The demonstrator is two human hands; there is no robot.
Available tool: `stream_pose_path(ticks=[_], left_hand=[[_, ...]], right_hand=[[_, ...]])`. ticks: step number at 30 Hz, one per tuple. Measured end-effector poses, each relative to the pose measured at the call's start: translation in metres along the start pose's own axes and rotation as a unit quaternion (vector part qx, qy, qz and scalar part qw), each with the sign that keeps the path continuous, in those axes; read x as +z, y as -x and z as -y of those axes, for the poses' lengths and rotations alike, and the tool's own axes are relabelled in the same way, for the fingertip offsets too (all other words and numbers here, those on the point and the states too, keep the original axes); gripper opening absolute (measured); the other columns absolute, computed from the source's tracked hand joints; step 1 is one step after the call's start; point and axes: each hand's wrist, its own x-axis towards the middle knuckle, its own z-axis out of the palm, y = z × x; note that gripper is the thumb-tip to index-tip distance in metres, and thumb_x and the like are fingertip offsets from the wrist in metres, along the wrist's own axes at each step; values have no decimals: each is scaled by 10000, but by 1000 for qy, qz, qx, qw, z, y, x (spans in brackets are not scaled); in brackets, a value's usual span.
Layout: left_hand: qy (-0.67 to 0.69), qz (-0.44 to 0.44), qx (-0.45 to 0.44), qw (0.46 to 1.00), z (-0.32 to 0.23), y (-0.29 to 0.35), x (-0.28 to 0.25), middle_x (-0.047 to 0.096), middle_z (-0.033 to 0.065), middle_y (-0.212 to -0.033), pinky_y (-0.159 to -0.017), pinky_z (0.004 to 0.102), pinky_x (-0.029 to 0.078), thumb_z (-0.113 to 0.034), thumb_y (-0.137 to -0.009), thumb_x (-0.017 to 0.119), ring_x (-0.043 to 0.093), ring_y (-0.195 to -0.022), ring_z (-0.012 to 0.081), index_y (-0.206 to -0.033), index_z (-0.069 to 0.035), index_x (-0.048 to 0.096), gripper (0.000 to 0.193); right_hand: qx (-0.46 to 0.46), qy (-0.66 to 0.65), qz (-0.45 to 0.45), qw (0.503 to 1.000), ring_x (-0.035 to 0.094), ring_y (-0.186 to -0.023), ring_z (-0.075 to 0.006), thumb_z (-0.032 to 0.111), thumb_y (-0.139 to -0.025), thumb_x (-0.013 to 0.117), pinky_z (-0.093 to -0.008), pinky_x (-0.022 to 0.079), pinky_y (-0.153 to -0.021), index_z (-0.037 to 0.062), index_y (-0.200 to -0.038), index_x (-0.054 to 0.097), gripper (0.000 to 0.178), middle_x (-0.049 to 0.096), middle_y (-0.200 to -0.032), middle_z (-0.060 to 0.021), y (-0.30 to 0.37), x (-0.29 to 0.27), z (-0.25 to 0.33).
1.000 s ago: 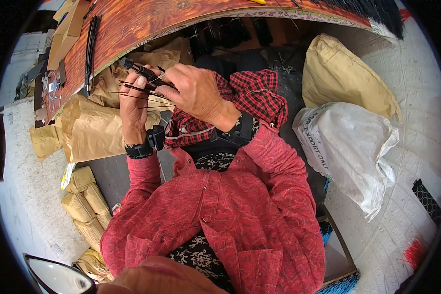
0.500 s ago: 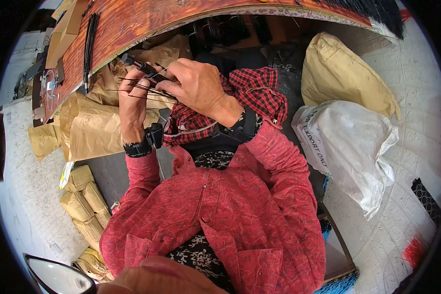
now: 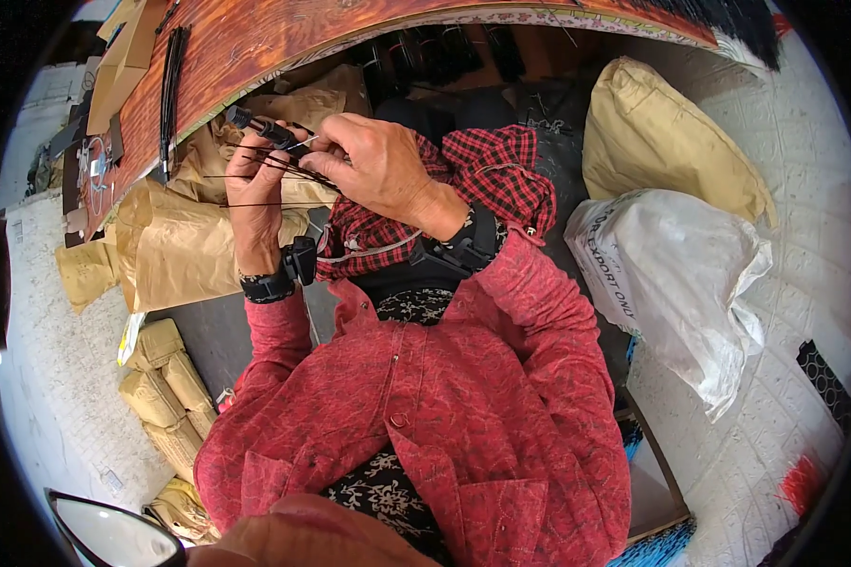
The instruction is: The person gathers a bundle of thin black rods and inserts them into a small black cap before threading a wire through the assembly. They then use yellow-handled pliers to trim the excess wire and secure the components together.
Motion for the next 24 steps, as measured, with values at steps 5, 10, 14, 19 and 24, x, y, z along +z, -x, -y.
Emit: stream_pose_path(ticks=[5,10,14,19,24], left_hand=[[3,14,-7,1000,1,3,-3,695,152,-1054,-895,328,527,5,-846,693,662,-994,217,-1131,8,616,295],[26,5,-25,999,6,1,3,694,146,-1064,-898,322,522,19,-835,697,659,-990,208,-1115,3,618,291],[0,-5,-49,999,9,-3,1,692,131,-1059,-906,317,513,34,-832,696,657,-968,190,-1108,-5,624,288],[34,-23,-34,999,9,-5,-2,685,108,-1054,-925,314,500,21,-844,695,647,-952,175,-1116,-2,626,282],[36,-19,-39,998,8,-6,2,677,119,-1077,-943,320,492,17,-846,695,641,-980,187,-1140,22,616,305]], right_hand=[[28,-69,15,997,643,-701,-208,168,-844,726,-311,496,-618,10,-902,616,201,650,-795,-94,4,5,-6],[37,-86,10,996,599,-672,-140,167,-873,704,-289,477,-602,6,-919,608,193,635,-757,-62,4,4,-15],[98,-107,50,988,565,-659,-98,179,-899,679,-273,466,-592,4,-928,607,192,626,-732,-35,2,-5,-18],[60,-113,58,990,570,-666,-88,203,-911,667,-269,470,-597,14,-960,623,200,639,-743,-31,0,-5,-22],[43,-87,52,994,579,-686,-94,210,-910,672,-272,477,-609,22,-984,635,205,647,-763,-35,1,-3,-27]])
